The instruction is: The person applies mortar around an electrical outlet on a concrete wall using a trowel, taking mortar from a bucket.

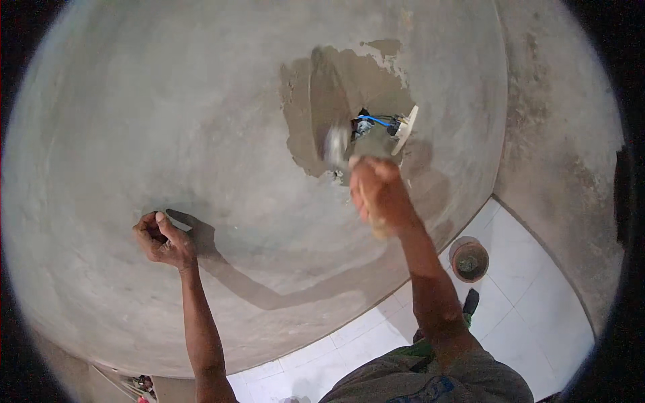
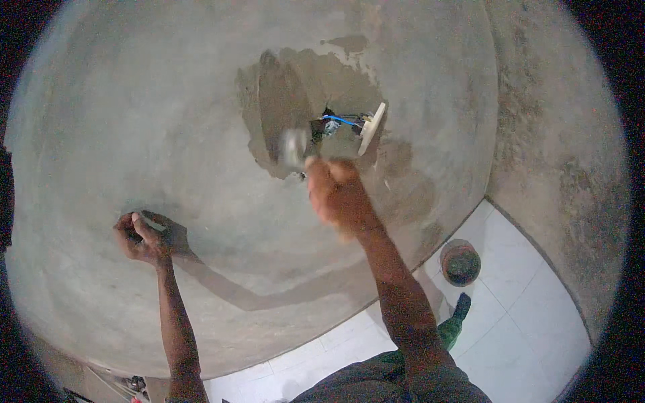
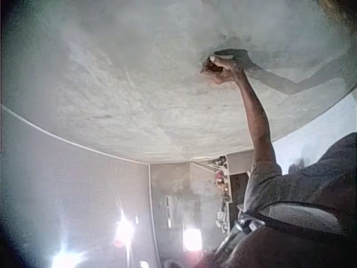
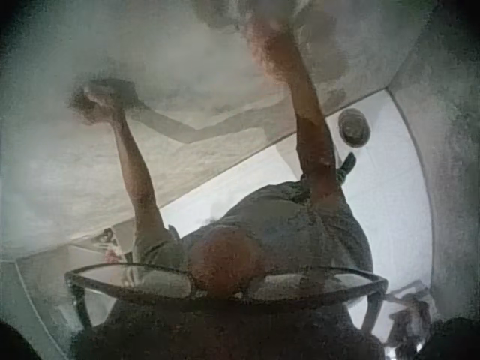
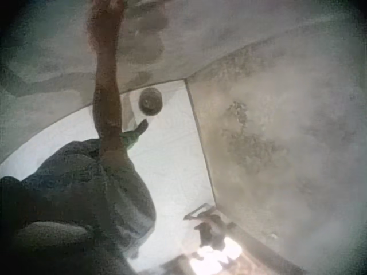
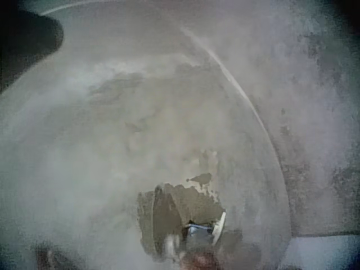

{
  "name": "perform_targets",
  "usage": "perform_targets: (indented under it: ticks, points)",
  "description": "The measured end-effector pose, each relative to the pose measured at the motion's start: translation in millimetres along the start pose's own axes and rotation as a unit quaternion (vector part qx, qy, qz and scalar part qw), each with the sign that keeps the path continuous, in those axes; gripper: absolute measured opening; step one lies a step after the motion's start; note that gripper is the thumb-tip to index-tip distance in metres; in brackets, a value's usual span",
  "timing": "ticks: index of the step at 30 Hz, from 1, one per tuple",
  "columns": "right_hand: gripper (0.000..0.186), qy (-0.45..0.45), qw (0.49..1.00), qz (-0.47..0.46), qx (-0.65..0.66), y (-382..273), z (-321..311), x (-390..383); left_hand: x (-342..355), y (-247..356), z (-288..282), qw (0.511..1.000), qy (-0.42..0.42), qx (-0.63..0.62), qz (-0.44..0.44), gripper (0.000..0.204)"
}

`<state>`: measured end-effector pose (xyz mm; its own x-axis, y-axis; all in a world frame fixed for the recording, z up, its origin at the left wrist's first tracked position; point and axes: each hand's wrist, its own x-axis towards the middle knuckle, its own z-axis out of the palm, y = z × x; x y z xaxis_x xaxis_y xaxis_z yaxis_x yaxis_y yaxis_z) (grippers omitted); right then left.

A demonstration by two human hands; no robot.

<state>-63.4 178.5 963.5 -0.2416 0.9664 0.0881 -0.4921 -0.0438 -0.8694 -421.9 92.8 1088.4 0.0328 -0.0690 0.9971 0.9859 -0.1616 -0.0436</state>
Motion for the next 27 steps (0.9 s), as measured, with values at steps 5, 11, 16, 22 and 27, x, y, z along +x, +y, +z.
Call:
perform_targets:
  ticks: [5,11,16,22,27]
  points:
    - [0.042,-0.055,0.994,-0.06,-0.076,-16.7,-16.0,27.7,-0.3,0.0,3.1,1.0,-0.005,-0.007,0.003,0.028]
    - [0.037,-0.1,0.883,-0.284,-0.36,93.8,-36.3,10.6,-6.8,-0.6,8.2,1.0,0.008,-0.023,0.001,0.028]
    - [0.034,-0.009,0.925,-0.217,-0.311,132.8,-30.0,-7.1,-1.3,-7.9,-0.5,1.0,-0.005,-0.014,-0.014,0.028]
    - [0.032,0.121,0.913,-0.253,-0.295,147.9,-3.8,20.4,-5.2,-5.8,5.9,1.0,0.003,-0.016,-0.007,0.026]
    - [0.031,0.083,0.919,-0.235,-0.307,202.5,2.9,-24.3,-6.1,-6.7,5.7,0.999,0.015,-0.023,-0.023,0.022]
